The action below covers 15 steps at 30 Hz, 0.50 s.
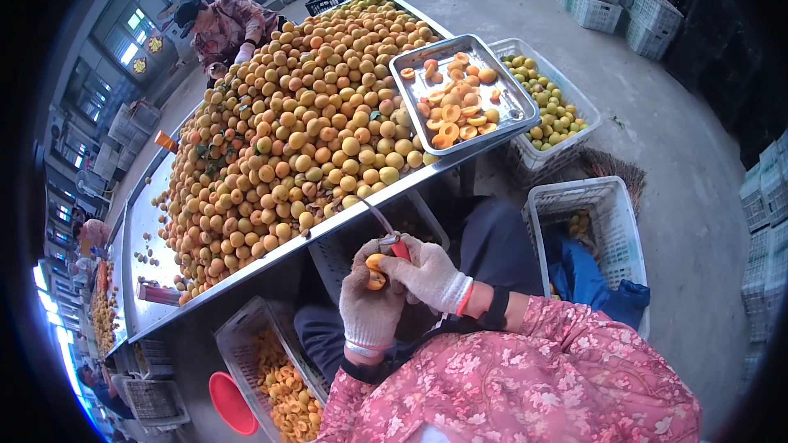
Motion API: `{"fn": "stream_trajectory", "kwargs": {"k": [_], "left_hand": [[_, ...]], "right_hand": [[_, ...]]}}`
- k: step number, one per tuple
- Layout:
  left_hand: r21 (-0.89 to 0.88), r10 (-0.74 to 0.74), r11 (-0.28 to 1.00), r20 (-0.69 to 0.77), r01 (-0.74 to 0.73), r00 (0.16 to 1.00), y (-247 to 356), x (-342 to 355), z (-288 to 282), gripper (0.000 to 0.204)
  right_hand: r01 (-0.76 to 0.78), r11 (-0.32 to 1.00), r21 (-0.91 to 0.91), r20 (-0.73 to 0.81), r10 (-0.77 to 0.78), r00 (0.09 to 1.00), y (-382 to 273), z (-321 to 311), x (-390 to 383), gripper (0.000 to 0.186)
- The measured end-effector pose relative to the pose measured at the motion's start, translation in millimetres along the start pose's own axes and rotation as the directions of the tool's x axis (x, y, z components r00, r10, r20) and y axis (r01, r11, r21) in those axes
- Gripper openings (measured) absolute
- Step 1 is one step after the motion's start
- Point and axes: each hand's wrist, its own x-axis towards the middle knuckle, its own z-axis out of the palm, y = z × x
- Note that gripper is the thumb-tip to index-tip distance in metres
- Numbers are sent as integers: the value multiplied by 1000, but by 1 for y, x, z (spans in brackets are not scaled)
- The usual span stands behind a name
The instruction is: The person picks up an apricot from a pile, cuts it in half with a knife, removes the pit, and places the fruit halves into a metal tray. The person then drops the pit into a container and continues processing apricots one at a time.
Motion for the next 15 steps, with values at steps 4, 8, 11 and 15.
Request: {"fn": "stream_trajectory", "kwargs": {"k": [4, 8, 11, 15], "left_hand": [[53, -15, 998, 17, 14, 1000, -1, -2, 9, 43], [76, -66, 995, 102, 58, 993, -1, -1, 2, 50], [242, -67, 968, 22, 60, 997, -2, -2, 6, 55], [266, -60, 962, -46, 70, 997, -5, -3, 9, 55]], "right_hand": [[-117, 933, 341, 4, 123, 992, 0, -1, -3, 25], [-173, 877, 447, -3, 195, 981, 4, 0, -5, 24], [-192, 859, 475, 14, 211, 977, 8, -3, -3, 28], [-162, 836, 524, -49, 220, 974, 9, -2, -1, 26]]}}
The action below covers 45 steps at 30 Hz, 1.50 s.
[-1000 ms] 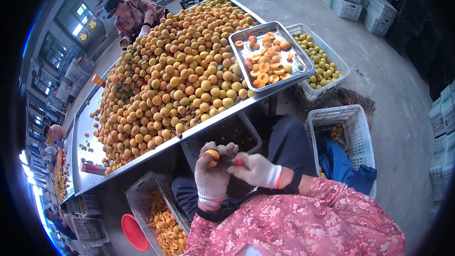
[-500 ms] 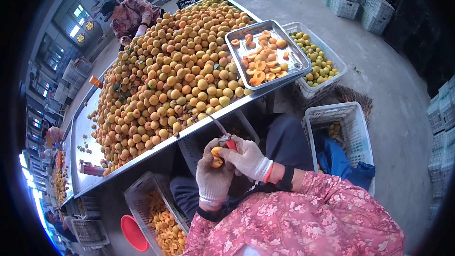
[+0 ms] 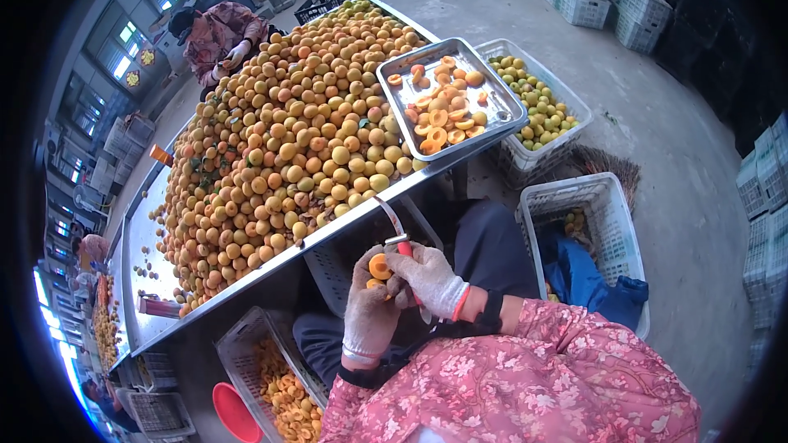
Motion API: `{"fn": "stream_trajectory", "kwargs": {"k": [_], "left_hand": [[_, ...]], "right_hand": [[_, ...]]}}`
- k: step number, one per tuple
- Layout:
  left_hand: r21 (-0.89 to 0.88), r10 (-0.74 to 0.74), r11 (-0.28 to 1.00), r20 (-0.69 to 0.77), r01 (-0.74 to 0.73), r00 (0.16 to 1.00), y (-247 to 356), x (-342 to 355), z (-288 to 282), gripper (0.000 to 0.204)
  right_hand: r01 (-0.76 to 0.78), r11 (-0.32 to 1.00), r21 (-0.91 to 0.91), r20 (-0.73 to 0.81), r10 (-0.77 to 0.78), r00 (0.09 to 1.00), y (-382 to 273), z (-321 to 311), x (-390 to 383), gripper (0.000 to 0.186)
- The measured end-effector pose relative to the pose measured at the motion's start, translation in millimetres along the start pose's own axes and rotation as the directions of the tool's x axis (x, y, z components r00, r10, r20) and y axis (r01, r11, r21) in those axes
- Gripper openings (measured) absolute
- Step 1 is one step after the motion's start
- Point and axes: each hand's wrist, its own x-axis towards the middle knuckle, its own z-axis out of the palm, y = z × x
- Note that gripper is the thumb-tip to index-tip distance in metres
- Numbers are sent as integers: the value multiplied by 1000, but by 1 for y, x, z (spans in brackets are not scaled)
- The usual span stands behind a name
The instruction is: The person picks up an apricot from a pile, cuts it in half with a knife, removes the pit, and places the fruit halves into a metal tray. The person then drops the pit into a container and continues processing apricots one at a time.
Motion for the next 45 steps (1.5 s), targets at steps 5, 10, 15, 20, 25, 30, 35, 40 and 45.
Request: {"fn": "stream_trajectory", "kwargs": {"k": [5, 10, 15, 20, 25, 30, 35, 40, 45], "left_hand": [[-259, 89, 963, 45, -74, 995, 4, 0, -9, 51], [-378, 149, 919, 65, -114, 987, 5, 2, -8, 50], [-457, 126, 882, -12, -117, 992, -1, 5, -17, 48], [-380, 189, 912, 53, -155, 981, -2, 7, -21, 48], [-3, 237, 971, 19, -237, 971, -6, 5, -14, 50], [281, 277, 925, -47, -254, 960, -5, -5, -8, 49], [436, 258, 874, -45, -214, 965, 0, -9, -14, 48], [453, 265, 864, -38, -220, 964, -4, -11, -14, 45], [624, 325, 727, 57, -287, 944, -10, -9, -28, 44]], "right_hand": [[33, 994, -102, 93, -24, 995, -1, -6, 2, 20], [255, 872, -417, 116, -228, 967, 17, -10, 8, 26], [558, 596, -578, 238, -531, 813, 26, -4, 8, 35], [581, 484, -654, 386, -447, 807, 19, 1, -5, 35], [464, 658, -593, 304, -351, 886, 26, 5, -1, 30], [268, 849, -455, 197, -197, 960, 5, 9, -11, 24], [46, 958, -283, 171, 3, 985, -10, 7, -15, 23], [15, 964, -264, 194, 38, 980, -13, -2, -11, 24], [-60, 963, -261, 220, 120, 968, -14, -8, -11, 24]]}}
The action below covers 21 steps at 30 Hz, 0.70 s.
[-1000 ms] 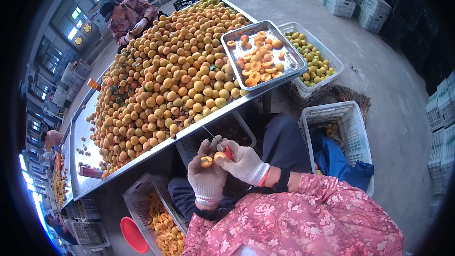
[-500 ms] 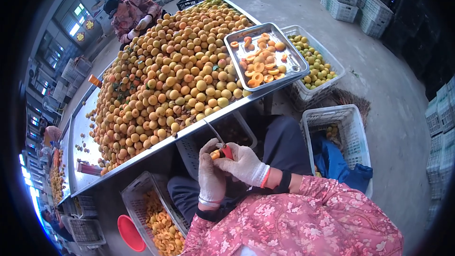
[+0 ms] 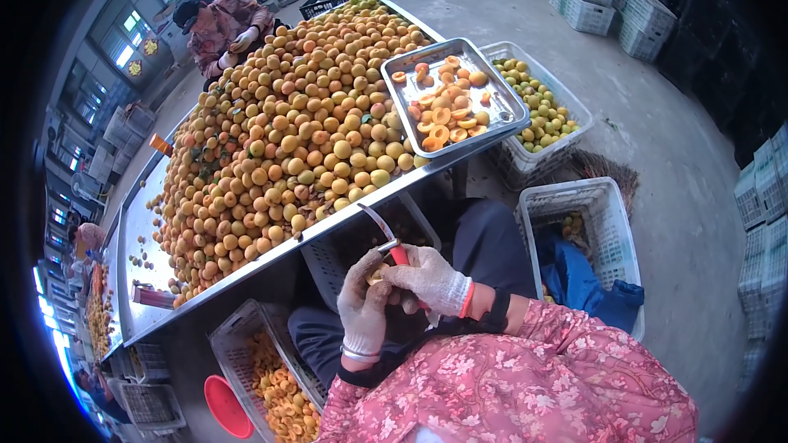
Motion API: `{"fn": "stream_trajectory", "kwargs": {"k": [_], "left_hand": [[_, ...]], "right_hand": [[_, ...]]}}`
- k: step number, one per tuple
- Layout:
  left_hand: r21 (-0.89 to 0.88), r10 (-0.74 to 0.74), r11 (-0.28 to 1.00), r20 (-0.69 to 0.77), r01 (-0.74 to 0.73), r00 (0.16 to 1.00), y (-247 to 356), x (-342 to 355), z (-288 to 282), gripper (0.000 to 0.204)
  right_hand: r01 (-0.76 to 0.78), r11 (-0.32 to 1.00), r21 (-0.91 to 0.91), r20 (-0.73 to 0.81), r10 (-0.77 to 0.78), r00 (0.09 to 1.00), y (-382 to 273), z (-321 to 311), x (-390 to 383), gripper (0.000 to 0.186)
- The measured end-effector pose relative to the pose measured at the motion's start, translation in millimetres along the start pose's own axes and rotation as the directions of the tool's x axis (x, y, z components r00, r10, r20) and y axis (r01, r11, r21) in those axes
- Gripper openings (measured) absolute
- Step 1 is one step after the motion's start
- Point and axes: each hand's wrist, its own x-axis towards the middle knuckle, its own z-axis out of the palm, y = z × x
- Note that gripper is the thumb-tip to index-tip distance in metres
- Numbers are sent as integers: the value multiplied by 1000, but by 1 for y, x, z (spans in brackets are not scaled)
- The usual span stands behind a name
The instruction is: The person picks up an apricot from a pile, cuts it in half with a knife, removes the pit, and places the fruit halves into a metal tray. The person then drops the pit into a container and continues processing apricots one at a time.
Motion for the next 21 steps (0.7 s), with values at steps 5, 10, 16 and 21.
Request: {"fn": "stream_trajectory", "kwargs": {"k": [5, 10, 16, 21], "left_hand": [[44, 10, 999, -22, -9, 1000, 5, -4, 8, 41], [20, -62, 998, -12, 63, 998, 9, -1, 14, 42], [58, -11, 998, 37, 9, 999, -3, -3, 10, 43], [129, -24, 991, -6, 24, 1000, 4, -2, 15, 41]], "right_hand": [[34, 998, 62, 13, -35, 999, 5, 1, -1, 24], [19, 1000, 19, -26, -18, 999, 10, -3, 2, 24], [125, 991, -50, -124, -131, 984, 25, -5, 8, 24], [184, 975, -122, -268, -211, 940, 12, 5, 5, 16]]}}
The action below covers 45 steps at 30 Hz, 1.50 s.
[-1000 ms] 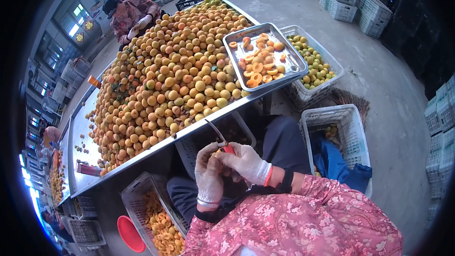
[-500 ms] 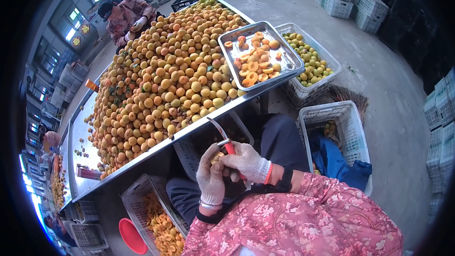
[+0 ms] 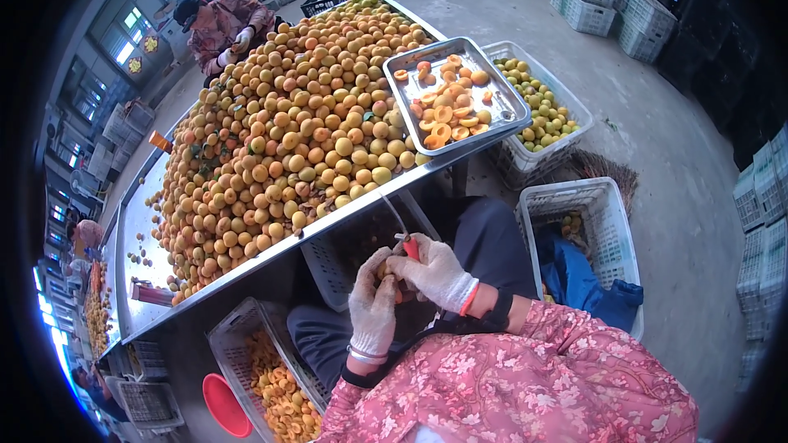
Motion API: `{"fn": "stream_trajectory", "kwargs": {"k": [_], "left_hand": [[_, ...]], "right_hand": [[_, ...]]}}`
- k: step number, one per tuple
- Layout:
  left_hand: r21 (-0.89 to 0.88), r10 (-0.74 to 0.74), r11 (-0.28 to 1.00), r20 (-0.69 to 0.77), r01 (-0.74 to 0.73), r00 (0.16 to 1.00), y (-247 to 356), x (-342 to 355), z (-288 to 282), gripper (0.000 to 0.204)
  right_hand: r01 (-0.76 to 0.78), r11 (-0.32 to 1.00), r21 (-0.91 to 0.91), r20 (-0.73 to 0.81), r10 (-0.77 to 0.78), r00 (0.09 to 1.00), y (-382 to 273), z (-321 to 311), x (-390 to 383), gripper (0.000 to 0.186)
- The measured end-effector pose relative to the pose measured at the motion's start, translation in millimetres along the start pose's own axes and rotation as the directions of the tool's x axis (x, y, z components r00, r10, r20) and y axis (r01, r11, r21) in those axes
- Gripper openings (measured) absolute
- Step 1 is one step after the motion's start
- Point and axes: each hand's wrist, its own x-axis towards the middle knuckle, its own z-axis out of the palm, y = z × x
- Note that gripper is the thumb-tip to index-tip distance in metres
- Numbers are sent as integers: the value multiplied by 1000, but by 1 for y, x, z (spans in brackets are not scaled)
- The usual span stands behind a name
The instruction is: The person picks up an apricot from a pile, cuts it in half with a knife, removes the pit, and places the fruit halves into a metal tray. The person then drops the pit into a container and continues processing apricots one at a time.
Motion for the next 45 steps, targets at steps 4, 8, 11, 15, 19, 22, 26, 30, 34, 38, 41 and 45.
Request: {"fn": "stream_trajectory", "kwargs": {"k": [4, 8, 11, 15, 19, 22, 26, 30, 34, 38, 41, 45], "left_hand": [[-213, -169, 963, 1, 166, 986, 6, -1, 1, 36], [-294, -237, 927, 23, 233, 971, 5, -1, 2, 32], [-305, -234, 922, 49, 237, 971, 3, 0, 3, 32], [-279, -208, 937, 37, 210, 977, 2, 0, 3, 33], [-247, -181, 953, 6, 177, 983, 6, -1, 5, 32], [-179, -160, 971, -8, 156, 987, 6, 0, 7, 30], [-167, -163, 974, -59, 152, 985, 9, -1, 11, 28], [-46, -51, 998, -95, 47, 994, -4, -1, 11, 25], [95, 90, 992, -124, -79, 988, -12, 0, 11, 26], [19, -13, 1000, -141, 16, 990, -7, -3, 14, 27], [130, 6, 991, -174, 17, 985, -3, -4, 13, 27], [217, 80, 975, -146, -47, 986, -4, -7, 10, 29]], "right_hand": [[121, 966, 227, 12, -127, 992, -5, -7, 7, 12], [229, 916, 329, -42, -228, 973, -29, -1, 17, 9], [280, 870, 406, -41, -289, 956, -36, 10, 21, 8], [341, 880, 332, -18, -355, 935, -32, 14, 18, 8], [383, 856, 347, -42, -394, 918, -32, 15, 17, 8], [395, 834, 385, -46, -411, 911, -33, 16, 17, 8], [427, 843, 329, -43, -438, 898, -27, 20, 17, 10], [468, 826, 314, -66, -472, 879, -22, 23, 17, 7], [519, 806, 284, -54, -527, 848, -17, 24, 22, 6], [610, 758, 229, -29, -621, 783, -12, 26, 30, 6], [631, 749, 201, -61, -633, 771, -13, 31, 30, 10], [337, 799, 497, -46, -364, 930, -13, 27, 32, 10]]}}
